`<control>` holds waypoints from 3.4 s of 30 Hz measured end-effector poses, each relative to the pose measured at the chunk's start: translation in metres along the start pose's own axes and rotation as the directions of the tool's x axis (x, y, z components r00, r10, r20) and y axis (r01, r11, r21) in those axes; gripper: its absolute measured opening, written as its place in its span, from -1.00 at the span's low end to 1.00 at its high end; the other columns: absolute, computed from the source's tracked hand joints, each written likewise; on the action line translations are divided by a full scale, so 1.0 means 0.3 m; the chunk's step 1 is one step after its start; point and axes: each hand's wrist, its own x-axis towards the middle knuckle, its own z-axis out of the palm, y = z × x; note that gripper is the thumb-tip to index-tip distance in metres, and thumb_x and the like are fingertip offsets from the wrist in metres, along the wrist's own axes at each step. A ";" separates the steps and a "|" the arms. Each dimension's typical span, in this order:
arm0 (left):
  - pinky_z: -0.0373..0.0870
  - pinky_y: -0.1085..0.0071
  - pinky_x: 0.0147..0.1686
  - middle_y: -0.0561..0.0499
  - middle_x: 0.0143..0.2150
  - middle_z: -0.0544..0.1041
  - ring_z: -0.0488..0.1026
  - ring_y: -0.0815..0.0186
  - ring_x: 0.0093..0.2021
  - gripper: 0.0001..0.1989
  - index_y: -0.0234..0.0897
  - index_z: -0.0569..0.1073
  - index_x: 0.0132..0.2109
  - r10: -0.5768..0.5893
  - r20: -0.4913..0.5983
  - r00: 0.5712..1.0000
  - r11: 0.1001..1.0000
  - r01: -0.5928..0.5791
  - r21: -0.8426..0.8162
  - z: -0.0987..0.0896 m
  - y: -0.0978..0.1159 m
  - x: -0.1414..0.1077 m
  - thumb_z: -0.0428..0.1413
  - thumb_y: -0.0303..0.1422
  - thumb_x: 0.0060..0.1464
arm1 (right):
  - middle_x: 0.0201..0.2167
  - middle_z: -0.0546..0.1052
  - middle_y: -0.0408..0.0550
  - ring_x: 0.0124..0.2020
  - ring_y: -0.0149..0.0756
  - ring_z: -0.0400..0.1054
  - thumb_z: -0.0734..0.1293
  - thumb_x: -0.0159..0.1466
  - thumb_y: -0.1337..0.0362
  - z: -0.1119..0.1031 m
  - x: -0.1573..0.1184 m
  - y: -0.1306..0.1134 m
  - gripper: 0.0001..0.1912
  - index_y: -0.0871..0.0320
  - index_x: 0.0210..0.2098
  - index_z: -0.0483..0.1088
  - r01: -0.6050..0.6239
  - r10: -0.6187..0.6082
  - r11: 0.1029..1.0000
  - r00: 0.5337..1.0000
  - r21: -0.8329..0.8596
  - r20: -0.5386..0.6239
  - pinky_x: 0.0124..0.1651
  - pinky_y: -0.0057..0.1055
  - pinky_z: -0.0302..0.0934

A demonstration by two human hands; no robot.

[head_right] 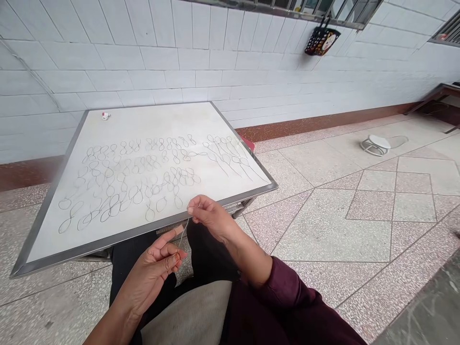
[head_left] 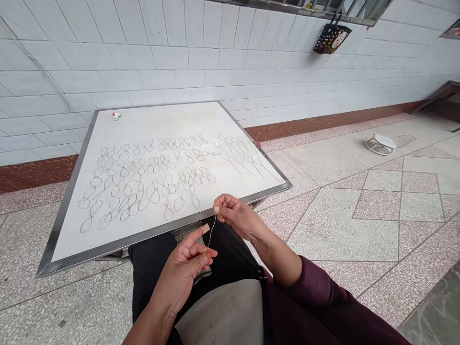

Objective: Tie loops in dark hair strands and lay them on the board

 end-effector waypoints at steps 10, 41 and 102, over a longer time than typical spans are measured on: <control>0.31 0.42 -0.29 0.07 -0.41 0.52 0.45 0.31 -0.26 -0.40 -0.12 0.52 0.16 0.013 -0.029 0.999 1.000 -0.013 0.012 0.016 -0.003 -0.014 0.39 -0.30 -0.07 | -0.46 0.37 -0.26 -0.51 -0.52 0.16 0.60 0.04 0.15 -0.014 0.003 -0.005 -0.66 0.14 -0.37 0.43 0.013 -0.013 0.999 1.000 0.035 -0.001 -0.39 -0.47 0.04; 0.36 0.39 -0.13 0.20 -0.49 0.40 0.33 0.41 -0.42 -0.42 -0.13 0.40 0.21 0.276 -0.268 0.923 0.954 -0.297 -0.039 0.048 -0.067 -0.036 0.31 -0.33 0.03 | -0.51 0.34 -0.29 -0.51 -0.49 0.17 0.54 0.08 0.14 0.006 0.013 0.022 -0.70 0.14 -0.38 0.39 0.079 -0.085 0.995 0.989 -0.053 -0.123 -0.36 -0.43 0.01; 0.46 0.29 -0.06 -0.02 -0.14 0.58 0.56 0.19 -0.09 -0.34 -0.20 0.50 0.06 0.274 -0.394 0.877 0.953 -0.304 -0.014 -0.011 0.015 0.135 0.46 -0.24 -0.24 | -0.21 0.52 -0.12 -0.40 -0.39 0.31 0.51 0.12 0.29 0.071 -0.034 0.117 -0.54 0.05 0.01 0.44 0.196 -0.148 0.865 0.979 -0.461 0.139 -0.34 -0.44 0.24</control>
